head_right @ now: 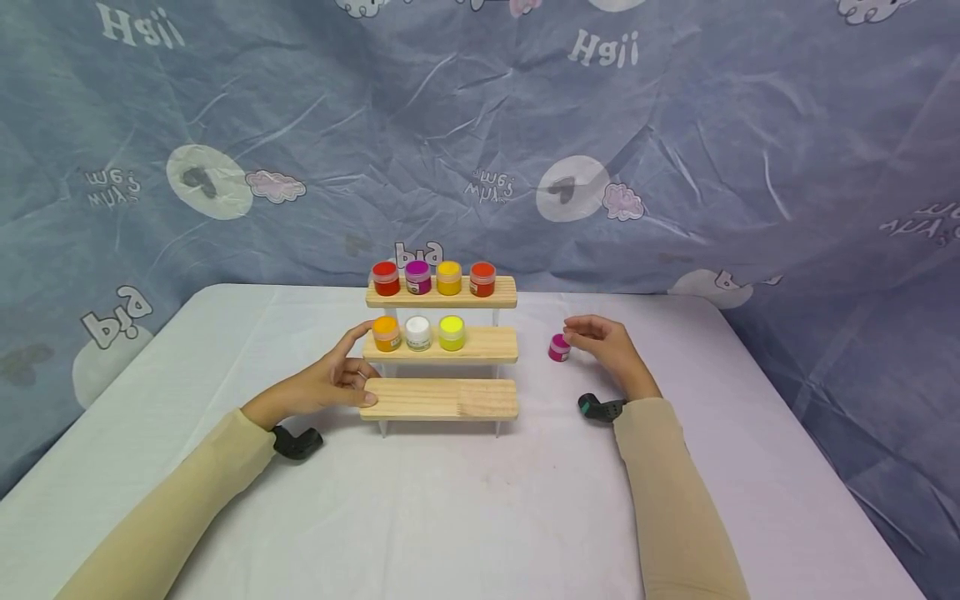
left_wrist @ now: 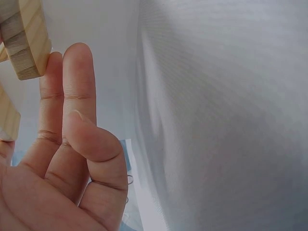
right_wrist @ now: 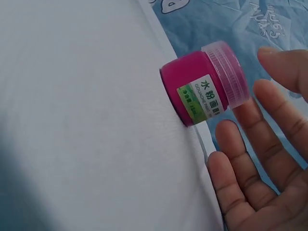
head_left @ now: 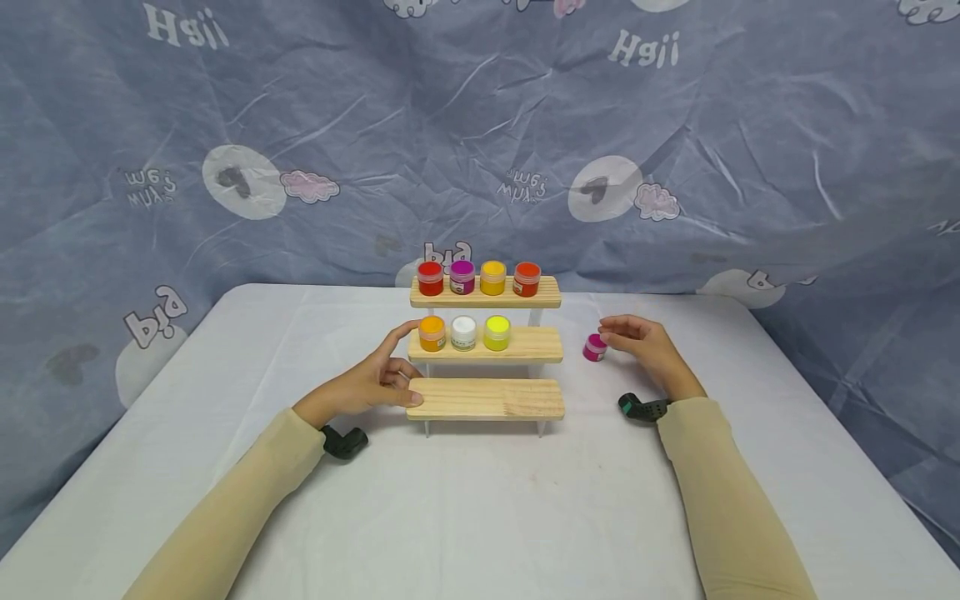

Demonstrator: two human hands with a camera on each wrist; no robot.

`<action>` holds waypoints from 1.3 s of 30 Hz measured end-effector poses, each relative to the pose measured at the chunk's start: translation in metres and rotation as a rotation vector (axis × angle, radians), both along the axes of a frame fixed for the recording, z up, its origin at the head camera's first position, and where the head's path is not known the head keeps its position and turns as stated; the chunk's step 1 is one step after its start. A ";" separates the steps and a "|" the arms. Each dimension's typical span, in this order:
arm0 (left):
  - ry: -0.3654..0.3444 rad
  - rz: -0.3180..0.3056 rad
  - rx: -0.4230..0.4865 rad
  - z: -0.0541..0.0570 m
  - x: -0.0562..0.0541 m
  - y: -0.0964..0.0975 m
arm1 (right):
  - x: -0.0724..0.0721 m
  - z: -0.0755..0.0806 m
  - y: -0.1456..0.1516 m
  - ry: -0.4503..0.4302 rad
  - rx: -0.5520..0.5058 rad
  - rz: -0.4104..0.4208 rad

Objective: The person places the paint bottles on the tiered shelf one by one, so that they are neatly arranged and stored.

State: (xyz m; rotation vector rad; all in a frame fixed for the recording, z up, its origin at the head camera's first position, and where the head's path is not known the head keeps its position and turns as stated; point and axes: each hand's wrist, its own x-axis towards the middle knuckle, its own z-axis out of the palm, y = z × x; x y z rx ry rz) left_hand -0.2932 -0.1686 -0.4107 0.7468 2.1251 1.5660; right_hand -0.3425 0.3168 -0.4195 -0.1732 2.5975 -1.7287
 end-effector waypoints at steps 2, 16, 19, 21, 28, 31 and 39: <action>0.001 0.001 -0.001 0.000 0.000 0.000 | -0.001 -0.003 0.003 -0.012 -0.016 0.002; -0.002 0.013 -0.003 0.001 0.001 0.000 | -0.001 -0.011 0.005 -0.002 -0.034 0.026; 0.000 0.012 -0.006 0.000 0.001 0.001 | -0.001 -0.012 0.006 -0.009 0.008 0.031; 0.004 0.013 -0.012 0.000 0.001 0.001 | -0.001 -0.013 0.005 -0.011 0.038 0.037; 0.012 0.012 -0.018 -0.001 -0.001 0.001 | -0.001 -0.013 0.003 -0.002 0.124 0.053; 0.006 0.016 -0.017 0.000 0.000 0.001 | -0.001 -0.013 0.003 0.006 0.130 0.059; 0.004 0.015 -0.016 0.000 0.000 0.001 | 0.001 -0.014 0.002 0.029 0.133 0.064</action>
